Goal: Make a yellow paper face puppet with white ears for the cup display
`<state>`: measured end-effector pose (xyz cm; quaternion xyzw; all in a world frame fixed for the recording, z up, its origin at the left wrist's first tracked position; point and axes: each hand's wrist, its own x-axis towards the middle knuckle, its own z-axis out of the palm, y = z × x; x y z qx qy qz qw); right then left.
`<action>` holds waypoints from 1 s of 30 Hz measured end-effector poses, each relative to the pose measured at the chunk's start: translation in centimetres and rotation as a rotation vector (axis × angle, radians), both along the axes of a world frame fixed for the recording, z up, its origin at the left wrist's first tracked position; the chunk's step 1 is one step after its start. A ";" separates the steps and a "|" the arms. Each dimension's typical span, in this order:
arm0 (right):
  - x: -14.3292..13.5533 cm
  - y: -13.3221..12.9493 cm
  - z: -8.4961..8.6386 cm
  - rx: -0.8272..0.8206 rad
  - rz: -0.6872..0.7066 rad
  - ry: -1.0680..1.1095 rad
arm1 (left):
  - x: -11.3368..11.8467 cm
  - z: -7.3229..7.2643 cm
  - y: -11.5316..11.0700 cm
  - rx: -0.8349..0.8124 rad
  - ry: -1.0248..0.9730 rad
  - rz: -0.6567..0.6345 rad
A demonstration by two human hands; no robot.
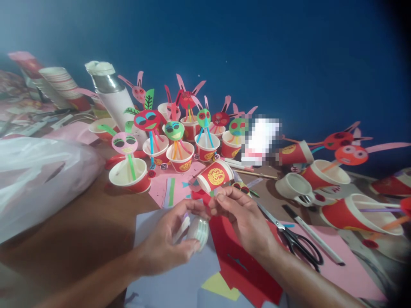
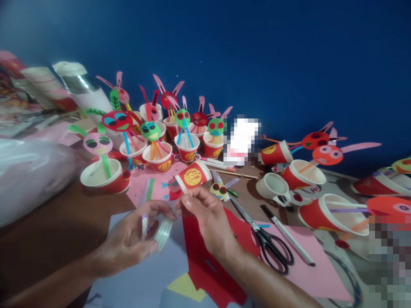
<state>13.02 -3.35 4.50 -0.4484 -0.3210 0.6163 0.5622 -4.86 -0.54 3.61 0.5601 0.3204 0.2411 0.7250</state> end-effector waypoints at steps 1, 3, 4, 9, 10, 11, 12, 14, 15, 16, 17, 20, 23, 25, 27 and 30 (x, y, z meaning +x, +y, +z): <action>0.1 0.0 0.0 0.008 -0.001 0.001 | 0.0 0.0 0.0 0.014 -0.009 -0.007; 0.2 0.1 0.1 0.015 0.006 -0.002 | 0.1 0.1 0.0 0.024 -0.020 -0.010; 0.3 0.2 0.2 0.015 0.003 -0.004 | 0.1 0.1 0.0 0.024 -0.023 -0.013; 0.5 0.4 0.5 -0.002 -0.041 -0.003 | 0.1 0.3 -0.3 -0.007 0.107 -0.022; 0.5 0.5 0.6 0.003 -0.043 -0.004 | 0.1 0.4 -0.3 -0.013 0.145 -0.006; 0.5 0.5 0.6 0.016 -0.046 -0.012 | 0.2 0.5 -0.4 -0.021 0.175 0.011; 0.5 0.5 0.7 0.029 -0.047 -0.023 | 0.3 0.5 -0.4 -0.032 0.196 0.025; 0.5 0.5 0.8 0.059 -0.045 -0.048 | 0.4 0.6 -0.2 -0.055 0.203 0.042; 0.5 0.4 0.9 0.069 -0.040 -0.053 | 0.4 0.6 0.0 -0.053 0.194 0.054; 0.5 0.4 1.0 0.075 -0.034 -0.052 | 0.4 0.5 0.2 -0.034 0.187 0.079; 0.6 0.4 1.1 0.082 -0.026 -0.045 | 0.2 0.5 0.5 0.000 0.173 0.117; 0.7 0.6 1.4 0.093 -0.014 -0.018 | -0.4 0.6 1.2 0.046 0.110 0.246; 1.0 0.8 1.6 0.077 -0.005 -0.026 | -1.0 0.8 1.6 -0.104 -0.011 0.238; 1.1 0.9 1.7 0.074 0.008 -0.057 | -1.2 0.8 1.6 -0.157 -0.043 0.227; 1.2 0.8 1.7 0.075 0.026 -0.100 | -1.2 0.8 1.5 -0.155 -0.018 0.214; 1.2 0.7 1.8 0.065 0.055 -0.161 | -1.0 0.5 1.6 -0.131 0.023 0.130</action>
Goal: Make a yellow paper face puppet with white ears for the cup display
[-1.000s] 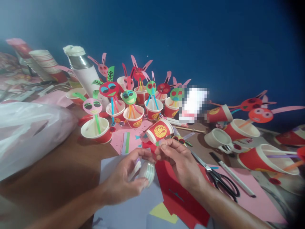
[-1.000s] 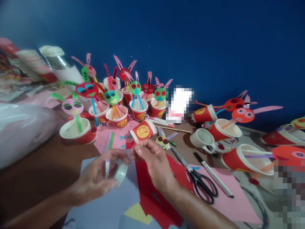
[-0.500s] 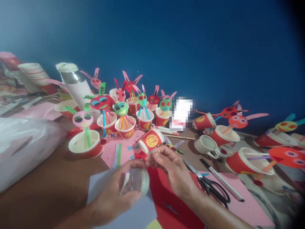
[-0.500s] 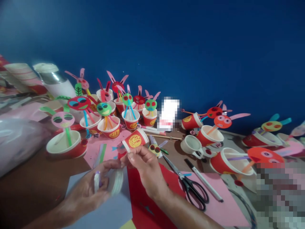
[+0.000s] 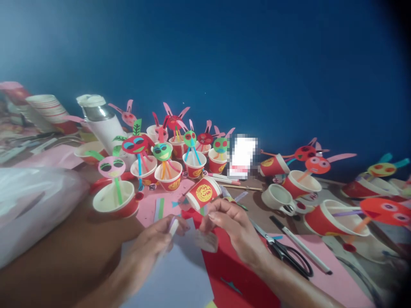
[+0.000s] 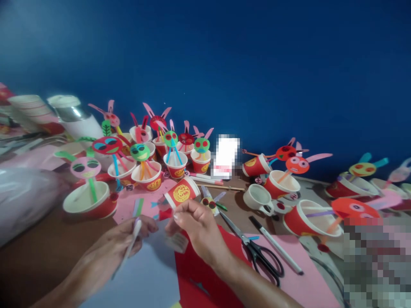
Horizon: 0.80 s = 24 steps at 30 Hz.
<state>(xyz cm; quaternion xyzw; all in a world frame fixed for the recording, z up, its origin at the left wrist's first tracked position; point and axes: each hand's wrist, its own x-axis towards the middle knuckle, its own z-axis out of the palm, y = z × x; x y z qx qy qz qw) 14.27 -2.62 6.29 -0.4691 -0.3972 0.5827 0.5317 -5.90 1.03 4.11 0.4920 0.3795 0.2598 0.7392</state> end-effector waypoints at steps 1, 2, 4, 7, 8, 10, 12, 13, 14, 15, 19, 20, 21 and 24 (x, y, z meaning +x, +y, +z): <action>0.0 0.0 0.0 -0.002 0.014 -0.016 | 0.0 -0.1 0.0 0.007 0.012 -0.033; 0.0 0.0 -0.1 -0.003 0.028 -0.029 | 0.1 -0.2 0.0 0.026 0.030 -0.059; -0.1 -0.1 -0.2 -0.005 0.061 -0.055 | 0.1 -0.2 -0.1 0.090 0.064 -0.107; -0.3 0.0 -0.5 -0.028 0.095 -0.106 | 0.2 0.3 -0.3 0.128 0.086 -0.188; -0.3 0.0 -0.6 -0.037 0.101 -0.122 | 0.2 0.6 -0.4 0.118 0.101 -0.219; -0.3 0.0 -0.7 -0.049 0.121 -0.140 | 0.2 0.9 -0.5 0.114 0.153 -0.288; -0.3 0.1 -0.9 -0.059 0.149 -0.119 | 0.2 1.1 -0.5 0.130 0.182 -0.335; -0.3 0.1 -0.9 -0.065 0.164 -0.099 | 0.1 1.1 -0.5 0.127 0.172 -0.344; -0.3 0.1 -1.0 -0.069 0.173 -0.078 | 0.1 1.2 -0.4 0.115 0.153 -0.342; -0.3 0.2 -1.0 -0.075 0.176 -0.060 | 0.0 1.2 -0.4 0.095 0.133 -0.331; -0.1 0.1 -0.8 -0.096 0.189 -0.081 | 0.1 1.4 -0.2 0.024 0.141 -0.339; 0.0 0.0 -0.7 -0.098 0.196 -0.104 | 0.1 1.5 -0.2 0.016 0.159 -0.355; 0.1 0.0 -0.6 -0.100 0.206 -0.130 | 0.1 1.6 -0.2 0.012 0.175 -0.371; 0.4 -0.2 -0.5 -0.096 0.243 -0.235 | 0.1 1.6 -0.2 0.029 0.216 -0.375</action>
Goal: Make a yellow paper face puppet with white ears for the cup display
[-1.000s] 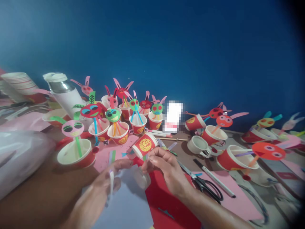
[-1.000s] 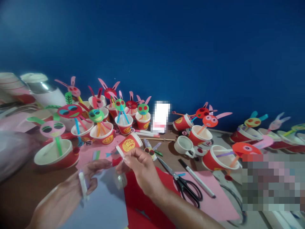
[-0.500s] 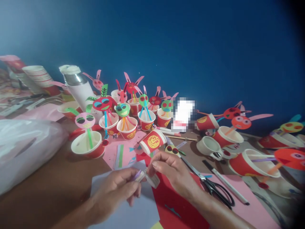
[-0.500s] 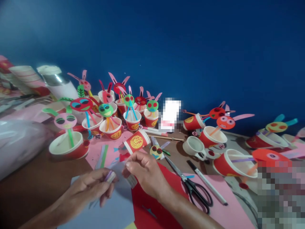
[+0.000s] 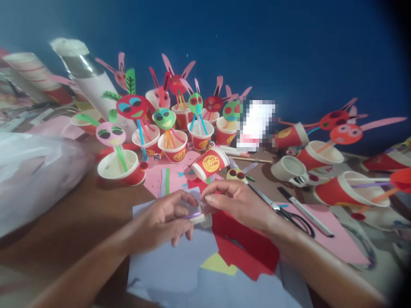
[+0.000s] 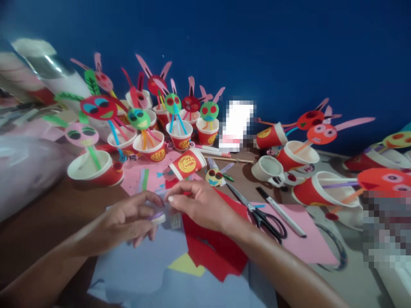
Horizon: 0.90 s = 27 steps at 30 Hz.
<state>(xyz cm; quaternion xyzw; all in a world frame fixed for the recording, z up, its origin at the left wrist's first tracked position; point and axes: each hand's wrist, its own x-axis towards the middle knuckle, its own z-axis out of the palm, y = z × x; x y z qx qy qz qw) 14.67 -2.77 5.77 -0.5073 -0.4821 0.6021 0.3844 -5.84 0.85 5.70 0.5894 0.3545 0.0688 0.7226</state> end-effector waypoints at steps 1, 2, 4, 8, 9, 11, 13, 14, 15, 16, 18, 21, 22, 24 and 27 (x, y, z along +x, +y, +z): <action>0.1 0.0 0.0 0.011 0.018 -0.041 | 0.0 -0.1 0.0 0.012 0.014 0.004; 0.2 0.0 0.0 0.024 0.034 -0.079 | -0.1 -0.1 0.0 0.022 0.027 0.005; 0.4 0.0 -0.1 0.070 0.059 -0.137 | -0.1 -0.3 -0.1 0.033 0.043 -0.012; 0.4 0.0 -0.1 0.138 0.116 -0.182 | 0.2 -0.3 0.0 0.033 0.034 -0.052; 0.4 0.0 0.0 0.147 0.126 -0.192 | 0.3 -0.4 0.0 0.034 0.037 -0.048; 0.4 -0.1 0.1 0.167 0.122 -0.214 | 0.4 -0.4 0.1 0.035 0.044 -0.035; 0.3 -0.2 0.3 0.178 0.110 -0.235 | 0.6 -0.3 0.2 0.039 0.045 -0.035; 0.3 -0.3 0.4 0.177 0.104 -0.244 | 0.7 -0.3 0.2 0.044 0.044 -0.039; 0.2 -0.3 0.5 0.173 0.098 -0.254 | 0.8 -0.4 0.2 0.048 0.045 -0.046; 0.2 -0.3 0.5 0.169 0.097 -0.269 | 0.8 -0.4 0.2 0.051 0.049 -0.054; 0.1 -0.4 0.5 0.165 0.095 -0.298 | 1.0 -0.3 0.1 0.052 0.055 -0.068; 0.0 -0.4 0.6 0.151 0.097 -0.319 | 1.2 -0.1 0.0 0.052 0.073 -0.079; 0.0 -0.5 0.7 0.147 0.097 -0.326 | 1.3 0.0 0.0 0.058 0.082 -0.079; -0.1 -0.5 0.9 0.136 0.104 -0.343 | 1.4 0.5 0.0 0.068 0.104 -0.076; -0.1 -0.5 1.3 0.095 0.126 -0.361 | 1.7 1.2 0.0 0.086 0.135 -0.072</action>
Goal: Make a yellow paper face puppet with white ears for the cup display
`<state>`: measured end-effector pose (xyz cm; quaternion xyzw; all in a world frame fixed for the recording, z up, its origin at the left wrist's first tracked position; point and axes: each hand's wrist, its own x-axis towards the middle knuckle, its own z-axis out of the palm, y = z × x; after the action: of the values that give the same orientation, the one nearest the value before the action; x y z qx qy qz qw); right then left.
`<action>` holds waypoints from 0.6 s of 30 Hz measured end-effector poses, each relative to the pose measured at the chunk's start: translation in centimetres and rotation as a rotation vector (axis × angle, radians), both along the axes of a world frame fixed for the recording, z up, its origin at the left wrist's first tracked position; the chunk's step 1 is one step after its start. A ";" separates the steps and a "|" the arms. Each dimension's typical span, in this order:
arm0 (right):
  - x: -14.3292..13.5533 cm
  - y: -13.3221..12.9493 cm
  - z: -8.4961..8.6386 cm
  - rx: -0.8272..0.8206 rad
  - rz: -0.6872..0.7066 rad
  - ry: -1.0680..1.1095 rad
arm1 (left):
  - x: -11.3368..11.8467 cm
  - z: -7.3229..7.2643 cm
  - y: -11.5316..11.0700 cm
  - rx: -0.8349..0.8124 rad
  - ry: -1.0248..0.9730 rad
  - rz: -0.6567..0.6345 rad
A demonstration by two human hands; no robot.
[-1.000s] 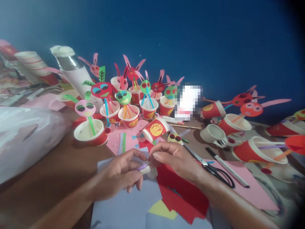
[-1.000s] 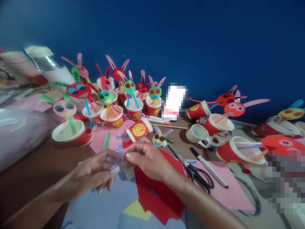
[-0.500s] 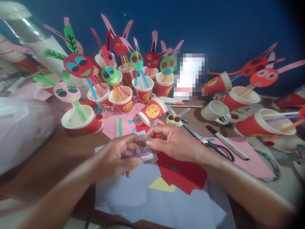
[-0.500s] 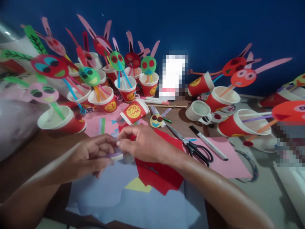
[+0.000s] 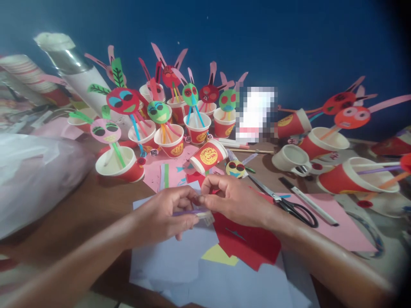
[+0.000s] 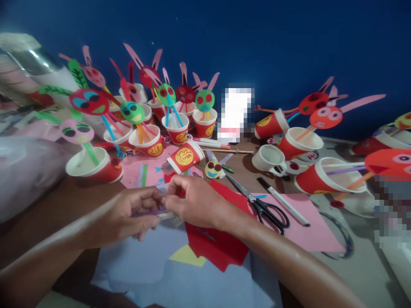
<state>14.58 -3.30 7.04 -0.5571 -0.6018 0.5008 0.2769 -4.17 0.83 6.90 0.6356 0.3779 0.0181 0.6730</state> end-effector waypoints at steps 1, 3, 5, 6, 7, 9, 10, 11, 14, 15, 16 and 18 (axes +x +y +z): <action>0.0 0.0 0.1 -0.019 0.004 -0.005 | 0.1 0.2 0.0 0.007 0.008 -0.001; -0.1 0.0 0.2 -0.042 0.003 -0.009 | 0.2 0.3 0.0 0.021 0.015 -0.002; -0.1 0.0 0.2 -0.053 0.000 -0.009 | 0.3 0.2 0.0 0.037 0.017 -0.001; -0.2 0.0 0.2 -0.056 -0.002 -0.011 | 0.3 0.1 0.0 0.047 0.019 -0.001; -0.2 0.0 0.2 -0.057 -0.003 -0.015 | 0.4 0.0 0.1 0.061 0.022 -0.003; -0.2 0.0 0.2 -0.057 -0.008 -0.023 | 0.4 -0.1 0.1 0.091 0.034 -0.013; -0.2 0.0 0.1 -0.056 -0.013 -0.024 | 0.4 -0.2 0.1 0.103 0.038 -0.016; -0.1 0.0 0.1 -0.054 -0.016 -0.022 | 0.4 -0.3 0.1 0.117 0.042 -0.018; -0.1 0.0 -0.1 -0.047 -0.023 0.003 | 0.2 -0.7 0.1 0.139 0.046 -0.024; -0.1 0.0 -0.2 -0.044 -0.022 0.013 | 0.2 -0.9 0.2 0.144 0.044 -0.027; -0.1 0.0 -0.2 -0.040 -0.022 0.024 | 0.1 -1.0 0.2 0.149 0.044 -0.028; -0.2 -0.1 -0.2 -0.032 -0.019 0.039 | 0.2 -1.1 0.3 0.149 0.034 -0.018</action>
<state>14.40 -3.37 6.81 -0.5572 -0.5829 0.5185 0.2845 -4.02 1.09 5.76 0.6874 0.3812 0.0293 0.6175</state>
